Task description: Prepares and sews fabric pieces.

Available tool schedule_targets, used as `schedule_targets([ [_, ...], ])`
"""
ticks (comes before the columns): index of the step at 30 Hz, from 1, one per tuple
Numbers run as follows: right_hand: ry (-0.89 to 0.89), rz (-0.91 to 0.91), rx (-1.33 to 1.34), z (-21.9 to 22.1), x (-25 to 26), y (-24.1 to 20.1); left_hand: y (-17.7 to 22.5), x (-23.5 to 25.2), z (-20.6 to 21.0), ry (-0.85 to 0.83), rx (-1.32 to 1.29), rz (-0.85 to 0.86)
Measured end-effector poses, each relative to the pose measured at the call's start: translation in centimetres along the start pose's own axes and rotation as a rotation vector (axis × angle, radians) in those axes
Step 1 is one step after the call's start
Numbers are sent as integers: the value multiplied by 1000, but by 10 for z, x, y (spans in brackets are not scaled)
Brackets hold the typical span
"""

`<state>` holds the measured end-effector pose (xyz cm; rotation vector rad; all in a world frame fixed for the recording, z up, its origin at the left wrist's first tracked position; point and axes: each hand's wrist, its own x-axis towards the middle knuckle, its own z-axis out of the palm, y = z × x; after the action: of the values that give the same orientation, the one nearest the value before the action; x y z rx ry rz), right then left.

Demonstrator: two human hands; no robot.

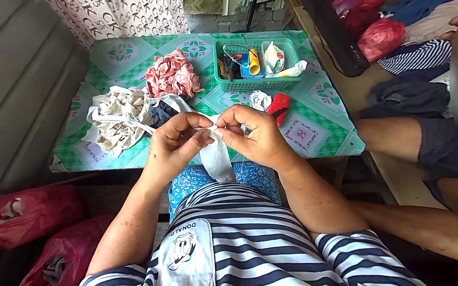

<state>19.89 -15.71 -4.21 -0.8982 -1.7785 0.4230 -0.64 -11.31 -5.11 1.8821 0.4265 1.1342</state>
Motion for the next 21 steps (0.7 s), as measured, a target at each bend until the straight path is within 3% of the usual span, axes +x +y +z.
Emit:
schedule_targets([
  [10,-94,-12,7,-3,-3,-2,-4,-1,-1,37,-48,27],
  [21,53,-125,-142,-2,2,-3,-4,-1,-3,-1,-245,-57],
])
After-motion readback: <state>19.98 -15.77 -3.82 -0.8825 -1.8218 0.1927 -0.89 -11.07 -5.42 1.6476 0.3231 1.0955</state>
